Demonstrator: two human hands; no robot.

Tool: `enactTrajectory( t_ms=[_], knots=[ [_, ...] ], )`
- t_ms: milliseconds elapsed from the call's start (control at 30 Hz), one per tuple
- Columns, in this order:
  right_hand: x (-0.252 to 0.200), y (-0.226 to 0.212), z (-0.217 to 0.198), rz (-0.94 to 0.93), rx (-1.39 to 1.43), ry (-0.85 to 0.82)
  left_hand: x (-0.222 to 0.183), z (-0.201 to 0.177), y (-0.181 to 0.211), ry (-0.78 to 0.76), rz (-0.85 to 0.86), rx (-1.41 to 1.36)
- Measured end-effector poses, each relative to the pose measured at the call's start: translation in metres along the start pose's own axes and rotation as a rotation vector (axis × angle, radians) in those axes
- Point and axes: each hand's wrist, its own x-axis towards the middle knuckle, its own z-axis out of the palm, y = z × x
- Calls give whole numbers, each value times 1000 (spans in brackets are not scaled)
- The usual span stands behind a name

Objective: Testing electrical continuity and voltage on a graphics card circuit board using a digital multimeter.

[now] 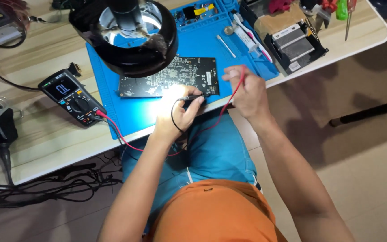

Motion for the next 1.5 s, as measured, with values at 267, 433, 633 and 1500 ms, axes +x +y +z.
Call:
enactTrajectory(
  t_ms=[267,433,633,1500],
  knots=[
    [10,15,-19,-113,154,-35,13,-3,11,-117,-148,-65],
    [17,42,-18,-252,145,-110,23,6,16,-148,-119,-36],
    [13,47,-22,-399,227,-138,12,18,3,-109,-94,-40],
    [12,51,-20,-455,227,-175,7,37,-17,-94,-95,-8]
  ],
)
